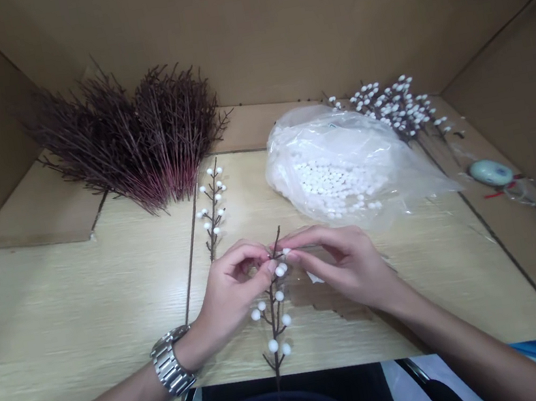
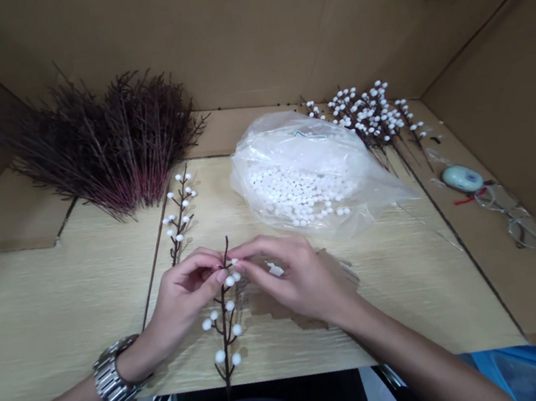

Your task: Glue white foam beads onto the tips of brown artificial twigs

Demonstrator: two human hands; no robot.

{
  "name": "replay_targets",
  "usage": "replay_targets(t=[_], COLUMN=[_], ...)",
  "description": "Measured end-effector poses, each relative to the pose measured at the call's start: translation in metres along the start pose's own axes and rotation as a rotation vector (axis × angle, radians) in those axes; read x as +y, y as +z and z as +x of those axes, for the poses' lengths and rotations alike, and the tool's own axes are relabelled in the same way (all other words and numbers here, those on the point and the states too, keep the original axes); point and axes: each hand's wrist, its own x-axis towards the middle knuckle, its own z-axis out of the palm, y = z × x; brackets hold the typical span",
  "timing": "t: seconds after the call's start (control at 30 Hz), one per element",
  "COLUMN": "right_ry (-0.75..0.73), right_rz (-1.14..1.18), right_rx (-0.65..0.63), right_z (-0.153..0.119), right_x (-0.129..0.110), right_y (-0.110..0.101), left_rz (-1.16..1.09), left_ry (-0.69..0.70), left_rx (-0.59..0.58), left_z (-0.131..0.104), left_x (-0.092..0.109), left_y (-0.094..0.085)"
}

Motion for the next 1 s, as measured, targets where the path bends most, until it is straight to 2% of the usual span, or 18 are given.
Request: replay_targets(t=[0.27, 0.57, 1.0], right_ry=[-0.077, -0.003, 0.054], right_rz=[-0.031, 0.023, 0.095], right_rx=[0.005, 0.016, 0.068], right_z=[-0.0013, -0.0002, 0.0005], right_x=[0.0044, 0.0034, 0.0016], right_y=[0.0029, 0.0039, 0.0088], left_rz=[-0.01, -0.023, -0.007], left_ry=[0.024, 0.024, -0.002], left_rx=[0.008, -0.012, 0.036], left_z=[0.0009, 0.0004, -0.0014], left_x=[-0.003, -0.0023, 0.0], left_y=[0.001, 0.0005, 0.0015])
